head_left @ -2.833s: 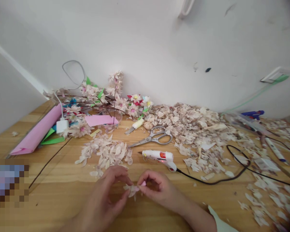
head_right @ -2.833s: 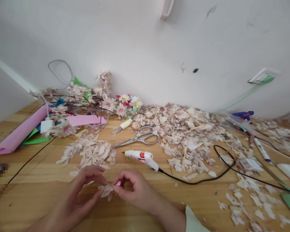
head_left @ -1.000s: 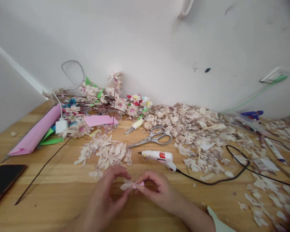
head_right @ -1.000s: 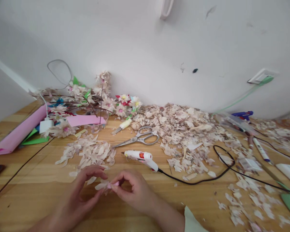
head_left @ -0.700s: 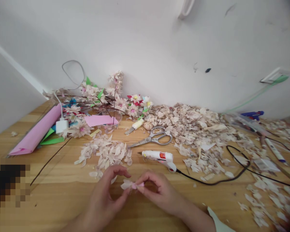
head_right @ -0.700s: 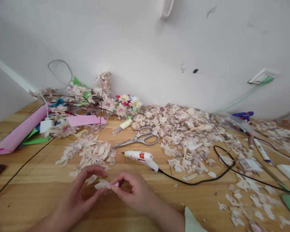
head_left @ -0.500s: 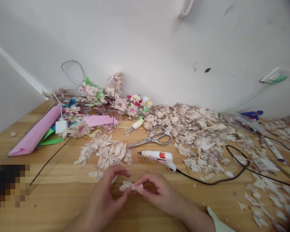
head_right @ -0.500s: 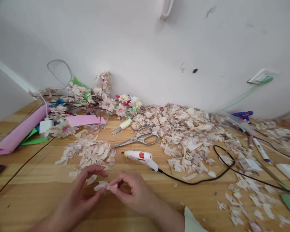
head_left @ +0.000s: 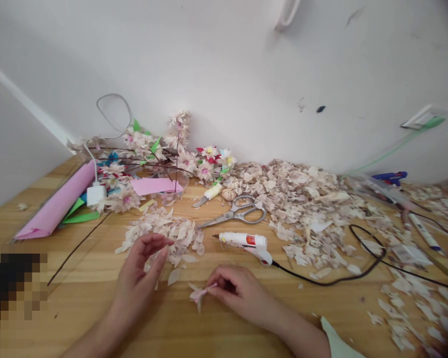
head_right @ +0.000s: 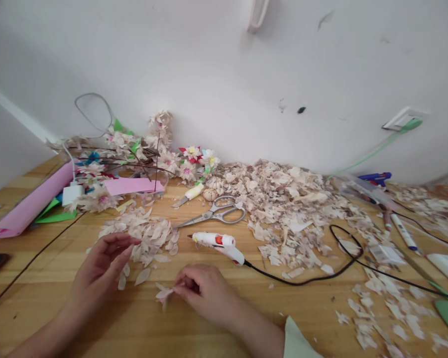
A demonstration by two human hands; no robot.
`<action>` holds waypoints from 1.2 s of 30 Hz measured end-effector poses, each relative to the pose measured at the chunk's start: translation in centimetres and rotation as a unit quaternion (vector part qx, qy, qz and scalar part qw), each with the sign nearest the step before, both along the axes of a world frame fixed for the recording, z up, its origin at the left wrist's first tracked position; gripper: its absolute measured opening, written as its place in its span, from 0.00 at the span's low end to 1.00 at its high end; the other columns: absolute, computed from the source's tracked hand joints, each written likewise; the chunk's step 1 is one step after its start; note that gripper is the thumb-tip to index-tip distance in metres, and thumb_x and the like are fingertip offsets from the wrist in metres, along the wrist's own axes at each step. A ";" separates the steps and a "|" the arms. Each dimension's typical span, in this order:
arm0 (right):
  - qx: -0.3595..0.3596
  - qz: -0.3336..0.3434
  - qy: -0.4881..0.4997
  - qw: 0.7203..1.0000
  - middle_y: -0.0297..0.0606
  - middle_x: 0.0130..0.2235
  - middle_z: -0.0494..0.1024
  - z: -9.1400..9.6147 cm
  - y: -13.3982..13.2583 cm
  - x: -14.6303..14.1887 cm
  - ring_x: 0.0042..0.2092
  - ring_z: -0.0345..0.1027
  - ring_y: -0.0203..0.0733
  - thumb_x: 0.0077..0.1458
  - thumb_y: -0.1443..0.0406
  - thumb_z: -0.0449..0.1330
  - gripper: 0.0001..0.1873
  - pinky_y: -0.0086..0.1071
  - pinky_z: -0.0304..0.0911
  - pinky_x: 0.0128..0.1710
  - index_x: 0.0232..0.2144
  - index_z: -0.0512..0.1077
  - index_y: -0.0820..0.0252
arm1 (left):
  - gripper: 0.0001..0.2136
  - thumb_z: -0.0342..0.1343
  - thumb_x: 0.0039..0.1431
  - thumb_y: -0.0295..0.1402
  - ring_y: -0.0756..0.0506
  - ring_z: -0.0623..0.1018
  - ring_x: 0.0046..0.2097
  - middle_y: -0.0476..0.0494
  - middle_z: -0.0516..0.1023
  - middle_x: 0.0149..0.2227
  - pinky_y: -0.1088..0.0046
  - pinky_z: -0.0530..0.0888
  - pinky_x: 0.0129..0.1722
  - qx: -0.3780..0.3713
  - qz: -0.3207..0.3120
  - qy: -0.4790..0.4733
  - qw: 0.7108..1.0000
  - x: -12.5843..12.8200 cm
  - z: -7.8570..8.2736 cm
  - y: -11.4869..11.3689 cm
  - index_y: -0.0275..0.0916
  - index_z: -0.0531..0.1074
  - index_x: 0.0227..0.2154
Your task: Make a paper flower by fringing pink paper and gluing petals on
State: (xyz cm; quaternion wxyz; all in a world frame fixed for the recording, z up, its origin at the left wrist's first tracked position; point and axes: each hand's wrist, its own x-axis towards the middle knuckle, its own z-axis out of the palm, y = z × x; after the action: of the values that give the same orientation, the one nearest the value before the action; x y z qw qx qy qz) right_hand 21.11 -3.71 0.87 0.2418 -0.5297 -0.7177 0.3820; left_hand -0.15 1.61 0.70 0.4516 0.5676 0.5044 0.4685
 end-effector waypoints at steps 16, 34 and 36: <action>0.307 -0.068 -0.045 0.948 0.32 0.24 0.70 2.4 -1.1 3.2 0.25 0.63 0.37 0.54 0.70 0.53 0.10 0.30 0.58 0.27 0.39 0.67 0.56 | 0.10 0.48 0.55 0.30 0.42 0.72 0.45 0.43 0.72 0.42 0.64 0.73 0.39 0.136 -0.110 0.299 0.938 -0.1 -0.3 0.4 0.43 0.62 0.41; 0.042 -0.087 -0.092 0.991 0.39 0.44 0.68 2.4 0.8 9.1 0.45 0.63 0.44 0.43 0.69 0.58 0.24 0.36 0.61 0.45 0.46 0.60 0.56 | 0.18 0.48 0.48 0.21 0.42 0.74 0.40 0.42 0.75 0.37 0.63 0.71 0.39 0.207 -0.185 0.379 0.883 3.8 0.0 2.1 0.39 0.64 0.44; 0.035 -0.105 -0.093 0.990 0.40 0.44 0.68 1.9 0.9 8.7 0.44 0.64 0.46 0.43 0.67 0.59 0.24 0.38 0.61 0.44 0.45 0.61 0.58 | 0.19 0.48 0.47 0.20 0.42 0.74 0.39 0.42 0.75 0.35 0.64 0.71 0.39 0.201 -0.184 0.376 0.886 4.2 -0.4 2.1 0.39 0.64 0.44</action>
State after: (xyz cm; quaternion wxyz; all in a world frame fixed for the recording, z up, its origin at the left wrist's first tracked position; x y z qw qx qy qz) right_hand 29.77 -2.79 2.76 0.2308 -0.6265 -0.6904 0.2786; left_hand 4.00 3.76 0.34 0.1820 0.8623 0.4183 0.2198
